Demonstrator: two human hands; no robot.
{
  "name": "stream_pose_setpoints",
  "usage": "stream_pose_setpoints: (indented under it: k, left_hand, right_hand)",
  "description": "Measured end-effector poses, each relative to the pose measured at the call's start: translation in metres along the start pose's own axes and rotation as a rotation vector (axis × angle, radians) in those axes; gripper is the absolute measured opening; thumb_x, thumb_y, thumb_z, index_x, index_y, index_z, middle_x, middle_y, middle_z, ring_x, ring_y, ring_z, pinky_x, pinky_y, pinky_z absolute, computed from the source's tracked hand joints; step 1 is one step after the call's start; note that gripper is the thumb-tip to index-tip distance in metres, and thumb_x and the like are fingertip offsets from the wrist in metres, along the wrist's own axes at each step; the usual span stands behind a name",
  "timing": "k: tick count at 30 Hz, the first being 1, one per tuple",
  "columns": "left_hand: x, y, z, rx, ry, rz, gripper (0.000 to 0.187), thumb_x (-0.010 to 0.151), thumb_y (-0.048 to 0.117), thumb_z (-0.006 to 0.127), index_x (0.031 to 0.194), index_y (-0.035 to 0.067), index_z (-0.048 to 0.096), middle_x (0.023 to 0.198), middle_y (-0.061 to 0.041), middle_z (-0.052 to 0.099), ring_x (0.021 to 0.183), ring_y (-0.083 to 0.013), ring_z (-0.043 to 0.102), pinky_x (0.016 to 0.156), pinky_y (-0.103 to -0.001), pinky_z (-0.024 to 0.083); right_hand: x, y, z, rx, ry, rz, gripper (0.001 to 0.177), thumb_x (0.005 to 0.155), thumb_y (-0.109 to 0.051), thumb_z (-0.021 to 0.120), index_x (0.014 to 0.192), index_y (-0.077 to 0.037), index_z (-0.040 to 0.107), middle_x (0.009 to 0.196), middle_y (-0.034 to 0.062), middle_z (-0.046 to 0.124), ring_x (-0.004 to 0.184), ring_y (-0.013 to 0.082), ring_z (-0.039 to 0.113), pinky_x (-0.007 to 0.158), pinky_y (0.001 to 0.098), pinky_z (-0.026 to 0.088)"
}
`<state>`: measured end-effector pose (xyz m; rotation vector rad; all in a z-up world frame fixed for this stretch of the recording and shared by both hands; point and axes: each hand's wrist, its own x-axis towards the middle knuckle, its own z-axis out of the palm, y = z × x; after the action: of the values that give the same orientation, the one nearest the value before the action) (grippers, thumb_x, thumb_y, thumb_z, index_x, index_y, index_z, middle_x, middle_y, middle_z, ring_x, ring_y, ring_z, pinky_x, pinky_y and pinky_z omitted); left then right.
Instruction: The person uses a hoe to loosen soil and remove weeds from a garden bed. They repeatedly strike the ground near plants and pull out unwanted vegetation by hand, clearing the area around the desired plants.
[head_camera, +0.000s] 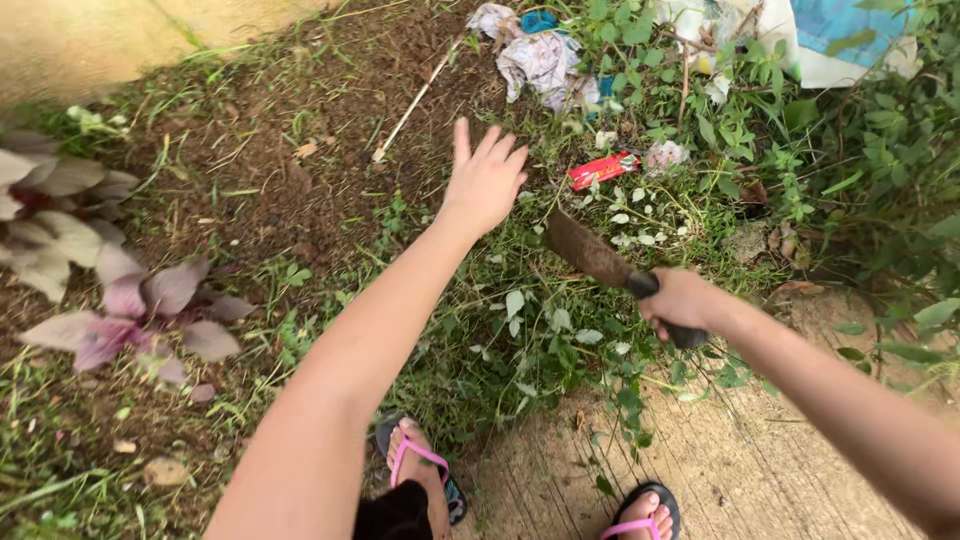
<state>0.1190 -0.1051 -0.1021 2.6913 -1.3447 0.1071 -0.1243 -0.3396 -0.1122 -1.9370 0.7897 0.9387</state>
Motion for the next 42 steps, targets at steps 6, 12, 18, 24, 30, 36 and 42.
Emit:
stream_pose_setpoints:
  k: [6,12,18,24,30,36,42]
  left_hand:
    - [0.11,0.02,0.056,0.006,0.208,0.343,0.029,0.094,0.003,0.059,0.121,0.011,0.068,0.12,-0.01,0.063,0.128,-0.0264,0.055,0.124,-0.055,0.027]
    - [0.127,0.065,0.159,-0.078,-0.185,0.531,0.032,0.1,-0.002,0.054,0.132,-0.005,0.057,0.125,-0.018,0.061,0.115,-0.0312,0.061,0.104,-0.046,0.047]
    - [0.154,0.036,0.212,0.367,0.266,0.425,0.054,0.075,0.02,0.053,0.125,0.001,0.06,0.13,-0.02,0.063,0.125,-0.0338,0.057,0.105,-0.049,0.041]
    - [0.17,0.003,0.246,0.595,-0.378,0.236,0.035,0.106,0.022,0.047,0.132,0.004,0.064,0.128,-0.017,0.064,0.128,-0.0315,0.057,0.119,-0.053,0.03]
    - [0.16,-0.017,0.256,0.618,-0.517,0.195,0.029,0.099,0.016,0.053,0.121,0.012,0.072,0.113,-0.008,0.074,0.112,-0.024,0.066,0.115,-0.054,0.029]
    - [0.109,-0.01,0.185,0.405,-0.467,0.224,0.021,0.093,0.016,0.058,0.098,0.013,0.079,0.097,-0.008,0.077,0.092,-0.0279,0.073,0.09,-0.05,0.05]
    - [0.05,0.032,0.166,0.002,-0.501,-0.001,0.019,0.083,0.009,0.063,0.093,0.004,0.079,0.098,-0.019,0.076,0.091,-0.0329,0.074,0.08,-0.046,0.059]
  right_hand:
    - [-0.012,0.005,0.008,-0.017,0.079,-0.006,0.026,0.088,-0.013,0.069,0.109,-0.002,0.06,0.069,0.0107,0.069,0.057,0.0195,0.067,0.059,0.0342,0.057]
    - [-0.014,0.022,-0.008,-0.026,0.072,0.037,0.026,0.088,-0.014,0.067,0.11,-0.001,0.061,0.07,0.0099,0.071,0.057,0.0189,0.069,0.06,0.0359,0.059]
    - [-0.019,0.048,-0.014,-0.063,0.109,0.085,0.03,0.087,-0.017,0.07,0.112,-0.003,0.063,0.072,0.009,0.073,0.06,0.0187,0.072,0.063,0.0351,0.061]
    - [-0.03,0.058,-0.02,-0.002,0.142,0.113,0.032,0.087,-0.016,0.07,0.113,0.0,0.063,0.073,0.014,0.076,0.061,0.0198,0.073,0.064,0.0362,0.059]
    - [-0.009,0.058,-0.019,0.281,0.077,0.042,0.029,0.085,-0.008,0.069,0.111,0.0,0.059,0.075,0.013,0.07,0.059,0.0228,0.069,0.057,0.0384,0.058]
    - [0.017,0.042,-0.014,0.441,0.009,-0.033,0.022,0.082,-0.004,0.068,0.1,0.001,0.056,0.074,0.0105,0.064,0.058,0.0223,0.066,0.056,0.0382,0.056]
    - [0.025,0.028,-0.014,0.423,0.021,-0.049,0.021,0.082,-0.003,0.068,0.098,0.002,0.055,0.075,0.0109,0.065,0.058,0.0226,0.066,0.057,0.039,0.057]
